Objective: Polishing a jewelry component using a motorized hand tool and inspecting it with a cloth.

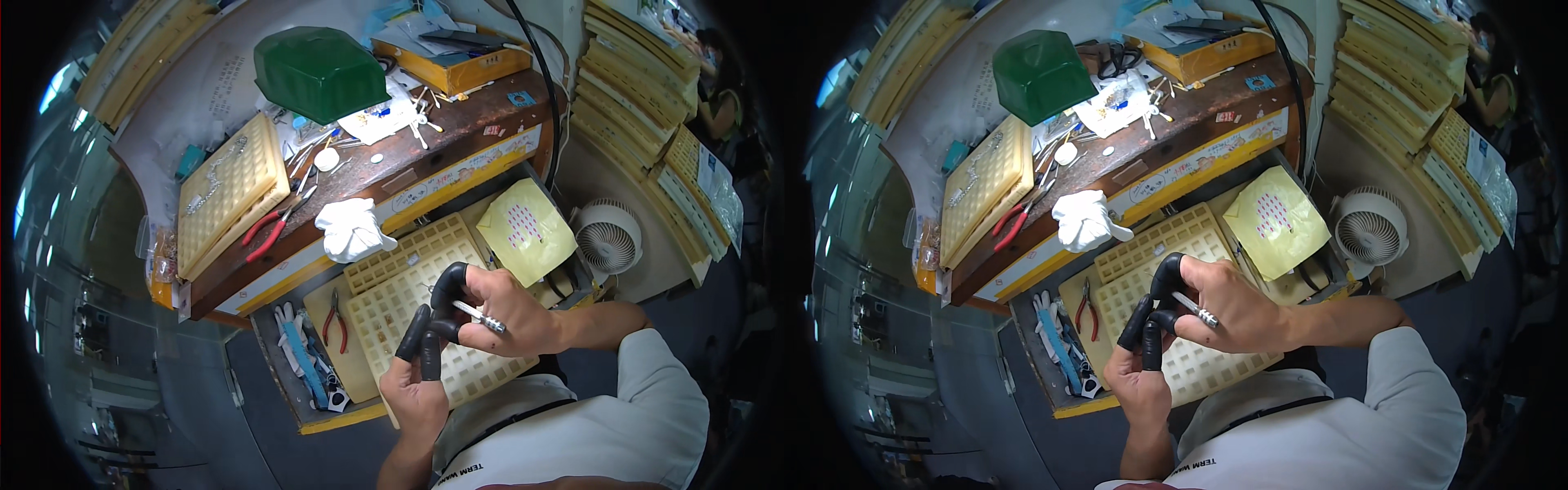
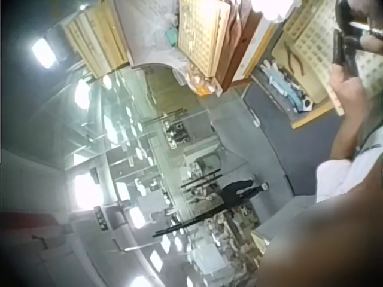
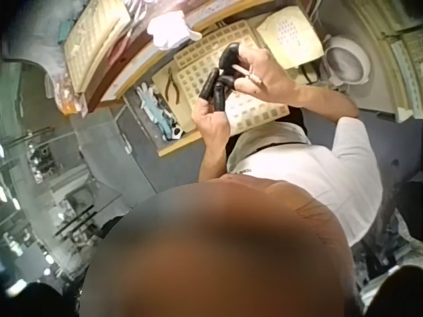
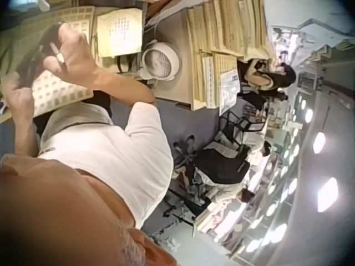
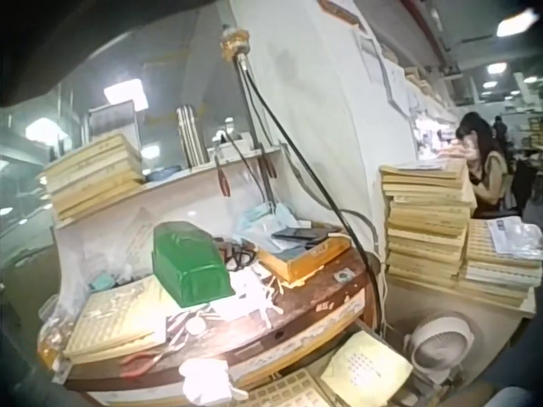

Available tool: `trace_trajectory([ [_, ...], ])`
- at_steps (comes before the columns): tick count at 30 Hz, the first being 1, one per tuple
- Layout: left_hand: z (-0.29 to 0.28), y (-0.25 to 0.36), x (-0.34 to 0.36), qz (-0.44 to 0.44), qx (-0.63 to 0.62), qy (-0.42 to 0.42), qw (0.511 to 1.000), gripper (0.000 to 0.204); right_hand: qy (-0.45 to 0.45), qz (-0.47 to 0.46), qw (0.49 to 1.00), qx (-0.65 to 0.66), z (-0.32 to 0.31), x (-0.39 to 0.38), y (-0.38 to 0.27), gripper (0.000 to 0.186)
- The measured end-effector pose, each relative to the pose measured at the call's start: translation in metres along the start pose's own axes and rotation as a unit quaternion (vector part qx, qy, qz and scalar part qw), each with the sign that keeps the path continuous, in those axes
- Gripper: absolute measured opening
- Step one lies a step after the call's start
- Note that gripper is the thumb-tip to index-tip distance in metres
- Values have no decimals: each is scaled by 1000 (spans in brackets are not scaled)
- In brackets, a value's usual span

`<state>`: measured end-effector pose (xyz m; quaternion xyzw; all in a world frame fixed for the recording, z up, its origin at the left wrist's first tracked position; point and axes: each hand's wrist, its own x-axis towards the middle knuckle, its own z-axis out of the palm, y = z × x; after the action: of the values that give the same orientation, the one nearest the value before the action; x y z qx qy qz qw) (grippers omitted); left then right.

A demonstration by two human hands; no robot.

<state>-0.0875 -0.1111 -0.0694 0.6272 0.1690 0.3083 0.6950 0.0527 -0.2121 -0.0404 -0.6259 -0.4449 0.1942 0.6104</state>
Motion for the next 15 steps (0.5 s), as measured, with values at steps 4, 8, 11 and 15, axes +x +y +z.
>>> trace_trajectory([
  [4, -4, 2, 15, 9, -44, 38, 998, 30, -39, 11, 998, -43, -3, 8, -5, 31],
  [8, -6, 19, 38, 57, -2, 61, 997, 30, 25, -105, 993, -56, 5, 22, -1, 32],
  [11, -14, 29, 65, 93, -1, 48, 995, 30, 35, -103, 989, -98, 7, 38, -3, 36],
  [15, -15, 45, 102, 123, -21, 29, 992, 29, 85, -135, 984, -80, 14, 60, 3, 34],
])
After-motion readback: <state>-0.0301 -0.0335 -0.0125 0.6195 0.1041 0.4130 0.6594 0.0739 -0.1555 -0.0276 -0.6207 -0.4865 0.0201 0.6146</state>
